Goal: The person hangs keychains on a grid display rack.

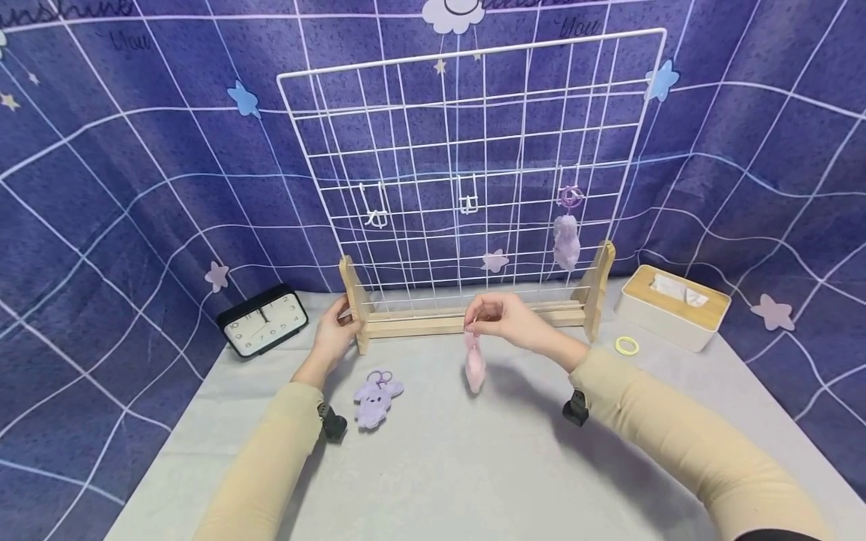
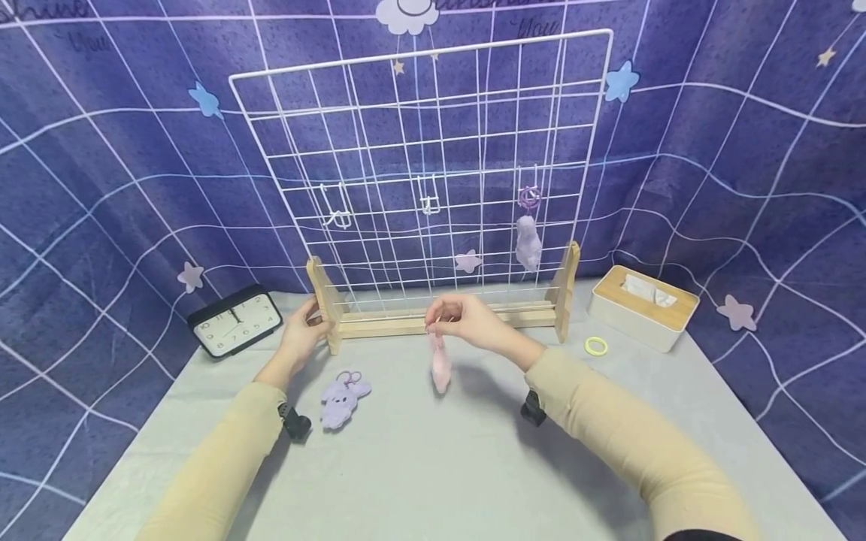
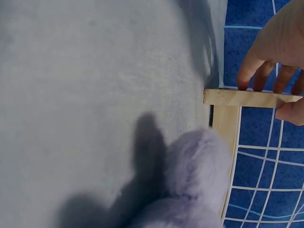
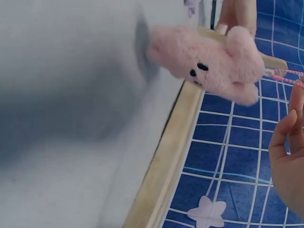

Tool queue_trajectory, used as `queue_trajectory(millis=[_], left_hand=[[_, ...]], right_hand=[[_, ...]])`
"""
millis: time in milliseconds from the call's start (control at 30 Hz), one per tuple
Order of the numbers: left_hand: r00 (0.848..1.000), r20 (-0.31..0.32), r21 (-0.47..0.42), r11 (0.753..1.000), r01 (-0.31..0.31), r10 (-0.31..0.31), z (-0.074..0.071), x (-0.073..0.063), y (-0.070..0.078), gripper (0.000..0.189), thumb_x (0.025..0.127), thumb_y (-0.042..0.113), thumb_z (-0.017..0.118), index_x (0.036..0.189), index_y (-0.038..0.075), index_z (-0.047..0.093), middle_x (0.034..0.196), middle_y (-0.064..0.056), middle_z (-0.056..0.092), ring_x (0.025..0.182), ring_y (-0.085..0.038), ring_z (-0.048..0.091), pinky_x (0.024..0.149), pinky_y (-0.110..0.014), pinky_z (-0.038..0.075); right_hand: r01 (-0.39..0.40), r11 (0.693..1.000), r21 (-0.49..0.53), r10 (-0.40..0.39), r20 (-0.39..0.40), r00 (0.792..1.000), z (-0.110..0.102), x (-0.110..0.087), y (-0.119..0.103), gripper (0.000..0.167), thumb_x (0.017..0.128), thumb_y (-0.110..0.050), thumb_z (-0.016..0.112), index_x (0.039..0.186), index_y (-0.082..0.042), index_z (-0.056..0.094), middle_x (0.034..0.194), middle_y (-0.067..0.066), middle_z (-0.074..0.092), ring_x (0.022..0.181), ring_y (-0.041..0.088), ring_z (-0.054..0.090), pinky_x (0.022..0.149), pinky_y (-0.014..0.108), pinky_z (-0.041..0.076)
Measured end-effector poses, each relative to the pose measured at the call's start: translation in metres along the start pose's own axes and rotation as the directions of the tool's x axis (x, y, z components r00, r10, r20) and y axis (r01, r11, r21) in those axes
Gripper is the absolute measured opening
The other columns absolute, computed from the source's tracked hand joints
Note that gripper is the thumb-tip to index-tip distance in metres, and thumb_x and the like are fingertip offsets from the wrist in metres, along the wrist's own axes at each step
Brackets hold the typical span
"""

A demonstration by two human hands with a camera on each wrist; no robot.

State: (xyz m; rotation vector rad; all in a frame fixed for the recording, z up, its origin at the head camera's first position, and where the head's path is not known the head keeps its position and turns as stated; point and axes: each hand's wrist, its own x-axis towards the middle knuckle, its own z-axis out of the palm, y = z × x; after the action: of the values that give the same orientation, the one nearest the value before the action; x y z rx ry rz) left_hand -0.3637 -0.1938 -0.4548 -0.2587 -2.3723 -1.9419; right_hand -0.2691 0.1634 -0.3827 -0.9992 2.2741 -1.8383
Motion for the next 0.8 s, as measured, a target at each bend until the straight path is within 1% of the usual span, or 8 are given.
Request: queue_trajectory(millis=[33, 67, 167, 267, 367, 467, 667, 800], left_hand=[[1.0, 0.001, -0.003, 1.0, -0.002, 0.002, 0.0, 0.0, 0.0, 0.07, 0.094, -0.012, 0.057, 0.158, -0.003, 0.03, 0.157, -0.026, 0.037, 0.138, -0.045, 0.043, 0.114, -0.05, 0.043], [1.0, 0.007, -0.005, 1.0, 0.002, -0.002, 0.0, -0.002, 0.004, 0.07, 0.094, -0.012, 0.057, 0.157, -0.004, 0.03, 0.157, -0.026, 0.037, 0.138, -0.045, 0.043, 0.114, -0.05, 0.043], [1.0, 0.03, -0.002, 1.0, 0.003, -0.003, 0.0, -0.01, 0.02, 0.069, 0.094, -0.013, 0.056, 0.156, -0.007, 0.029, 0.157, -0.029, 0.035, 0.139, -0.047, 0.042, 0.113, -0.051, 0.042], [0.999, 0.047, -0.006, 1.0, 0.014, -0.014, 0.0, -0.013, 0.028, 0.069, 0.093, -0.014, 0.056, 0.156, -0.01, 0.027, 0.157, -0.031, 0.033, 0.139, -0.05, 0.04, 0.114, -0.053, 0.041], [0.999, 0.036, -0.015, 1.0, 0.015, -0.015, -0.002, -0.004, 0.012, 0.069, 0.094, -0.013, 0.056, 0.157, -0.007, 0.027, 0.158, -0.029, 0.033, 0.14, -0.048, 0.039, 0.115, -0.052, 0.04], [1.0, 0.021, -0.014, 1.0, 0.008, -0.008, -0.002, 0.002, -0.002, 0.07, 0.095, -0.011, 0.056, 0.158, -0.004, 0.028, 0.159, -0.026, 0.034, 0.14, -0.045, 0.04, 0.115, -0.051, 0.04], [1.0, 0.013, -0.009, 1.0, -0.014, 0.014, -0.002, 0.002, -0.004, 0.07, 0.094, -0.012, 0.056, 0.158, -0.003, 0.029, 0.157, -0.026, 0.037, 0.139, -0.045, 0.042, 0.114, -0.051, 0.042], [1.0, 0.011, -0.007, 1.0, -0.015, 0.015, -0.002, 0.001, -0.003, 0.07, 0.094, -0.012, 0.056, 0.158, -0.003, 0.029, 0.157, -0.026, 0.037, 0.138, -0.046, 0.043, 0.114, -0.051, 0.042]], right_hand=[[0.002, 1.0, 0.006, -0.002, -0.005, 1.0, 0.0, 0.002, -0.002, 0.009, 0.089, 0.014, 0.067, 0.098, 0.011, 0.065, 0.089, 0.025, 0.07, 0.08, 0.023, 0.068, 0.076, 0.03, 0.062], [0.007, 1.0, 0.005, -0.007, -0.012, 1.0, 0.0, 0.003, -0.004, 0.009, 0.089, 0.014, 0.067, 0.098, 0.011, 0.065, 0.089, 0.025, 0.07, 0.08, 0.026, 0.068, 0.075, 0.029, 0.062], [0.03, 0.999, -0.01, -0.031, -0.026, 0.999, -0.002, 0.008, -0.008, 0.009, 0.089, 0.013, 0.068, 0.097, 0.01, 0.065, 0.089, 0.025, 0.07, 0.079, 0.024, 0.069, 0.073, 0.028, 0.061], [0.072, 0.997, -0.033, -0.073, -0.042, 0.996, -0.005, 0.014, -0.011, 0.01, 0.089, 0.013, 0.068, 0.097, 0.009, 0.066, 0.088, 0.024, 0.071, 0.077, 0.025, 0.069, 0.072, 0.028, 0.062], [0.113, 0.993, -0.031, -0.114, -0.051, 0.992, -0.008, 0.018, -0.016, 0.01, 0.088, 0.014, 0.069, 0.096, 0.01, 0.066, 0.087, 0.024, 0.071, 0.075, 0.022, 0.069, 0.071, 0.028, 0.062], [0.123, 0.992, -0.037, -0.125, -0.063, 0.99, -0.01, 0.021, -0.024, 0.01, 0.088, 0.014, 0.069, 0.096, 0.01, 0.066, 0.087, 0.022, 0.071, 0.076, 0.018, 0.069, 0.072, 0.027, 0.061], [0.113, 0.991, -0.066, -0.118, -0.081, 0.99, -0.018, 0.03, -0.042, 0.01, 0.088, 0.012, 0.07, 0.098, 0.009, 0.067, 0.09, 0.021, 0.072, 0.079, 0.02, 0.07, 0.076, 0.031, 0.063], [0.105, 0.992, -0.067, -0.112, -0.1, 0.989, -0.022, 0.036, -0.054, 0.01, 0.089, 0.01, 0.07, 0.098, 0.008, 0.067, 0.089, 0.019, 0.073, 0.078, 0.021, 0.069, 0.075, 0.03, 0.062]])
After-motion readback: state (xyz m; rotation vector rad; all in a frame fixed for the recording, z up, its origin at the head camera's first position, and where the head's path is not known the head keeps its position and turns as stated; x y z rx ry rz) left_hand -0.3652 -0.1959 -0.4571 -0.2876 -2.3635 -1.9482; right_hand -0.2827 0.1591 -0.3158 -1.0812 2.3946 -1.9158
